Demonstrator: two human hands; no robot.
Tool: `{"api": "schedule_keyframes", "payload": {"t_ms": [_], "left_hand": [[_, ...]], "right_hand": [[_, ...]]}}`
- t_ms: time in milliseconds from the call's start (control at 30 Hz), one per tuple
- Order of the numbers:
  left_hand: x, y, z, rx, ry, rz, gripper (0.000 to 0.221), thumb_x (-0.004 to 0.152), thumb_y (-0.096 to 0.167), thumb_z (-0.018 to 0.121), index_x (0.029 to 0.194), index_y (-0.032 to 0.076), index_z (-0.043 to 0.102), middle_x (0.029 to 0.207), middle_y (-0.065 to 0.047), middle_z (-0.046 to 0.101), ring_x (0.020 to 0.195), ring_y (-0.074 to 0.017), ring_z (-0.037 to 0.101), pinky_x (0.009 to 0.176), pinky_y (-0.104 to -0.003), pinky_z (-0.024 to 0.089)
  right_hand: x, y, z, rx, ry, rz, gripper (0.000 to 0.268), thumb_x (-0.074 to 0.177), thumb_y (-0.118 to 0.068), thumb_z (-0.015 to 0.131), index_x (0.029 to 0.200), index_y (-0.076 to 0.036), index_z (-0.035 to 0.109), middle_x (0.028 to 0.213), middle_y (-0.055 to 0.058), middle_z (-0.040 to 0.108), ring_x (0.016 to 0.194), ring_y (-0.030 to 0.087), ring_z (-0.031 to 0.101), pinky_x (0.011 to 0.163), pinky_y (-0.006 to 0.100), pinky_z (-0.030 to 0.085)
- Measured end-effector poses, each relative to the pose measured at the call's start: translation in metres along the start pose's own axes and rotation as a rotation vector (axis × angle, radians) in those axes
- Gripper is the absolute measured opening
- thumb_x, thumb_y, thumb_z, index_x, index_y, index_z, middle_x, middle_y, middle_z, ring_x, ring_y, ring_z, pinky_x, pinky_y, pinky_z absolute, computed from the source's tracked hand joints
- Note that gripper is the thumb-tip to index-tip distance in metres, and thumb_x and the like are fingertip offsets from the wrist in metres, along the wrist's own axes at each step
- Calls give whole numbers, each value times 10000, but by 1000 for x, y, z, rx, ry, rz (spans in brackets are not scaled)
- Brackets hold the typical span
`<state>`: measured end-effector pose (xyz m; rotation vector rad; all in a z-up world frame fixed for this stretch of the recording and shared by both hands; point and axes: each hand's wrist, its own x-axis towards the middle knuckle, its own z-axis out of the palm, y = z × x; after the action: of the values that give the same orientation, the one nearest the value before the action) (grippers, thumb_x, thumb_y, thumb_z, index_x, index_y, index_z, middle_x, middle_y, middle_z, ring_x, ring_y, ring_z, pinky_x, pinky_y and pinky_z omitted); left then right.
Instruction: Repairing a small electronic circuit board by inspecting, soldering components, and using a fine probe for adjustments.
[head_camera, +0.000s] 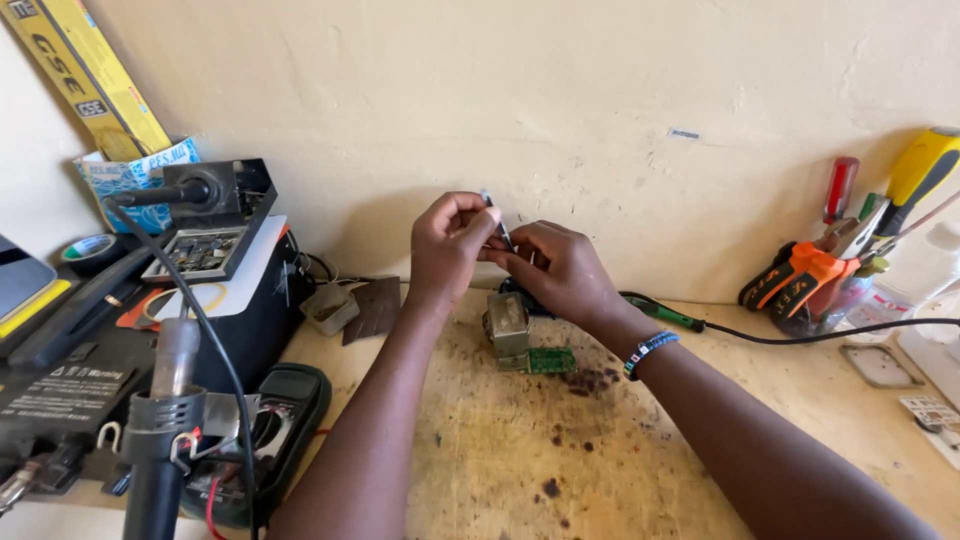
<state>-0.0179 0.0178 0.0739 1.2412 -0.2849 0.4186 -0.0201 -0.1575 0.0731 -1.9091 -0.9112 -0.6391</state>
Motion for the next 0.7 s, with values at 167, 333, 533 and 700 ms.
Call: {"api": "schedule_keyframes", "payload": {"t_ms": [167,333,533,700], "left_hand": [[17,31,-34,656,-126,-145,401,947,456,731,1008,64,790,852,-172,782,843,-281,793,800,-415,647],[11,79,-65,1528,-234,-504,622,884,401,821,1294,-60,742,1312,-285,739,1314,-451,671,1067,-598,563],[30,33,-98,1812,-259,-739,773,698,224,1024,1368,-34,741,1420,-268,637,1344,-468,580,1067,-593,523],[-12,100,-55,1523,-240,-918,752,925,202,730,1593,-76,528,1612,-344,515,1535,-431,436,1251,-346,419]], "right_hand": [[-13,35,-7,-80,110,1,101,991,-83,767,1073,-24,780,813,147,709,620,293,683,549,379,519],[-21,28,-17,-79,131,-1,75,1038,-61,728,1092,-27,766,799,105,654,607,213,630,535,341,485],[-25,23,-12,-39,83,-21,117,1109,-48,646,1182,17,710,843,154,641,656,268,637,559,413,498],[-26,19,-15,-30,53,-34,114,1120,-53,628,1175,25,689,870,175,641,660,289,641,551,433,498]]}}
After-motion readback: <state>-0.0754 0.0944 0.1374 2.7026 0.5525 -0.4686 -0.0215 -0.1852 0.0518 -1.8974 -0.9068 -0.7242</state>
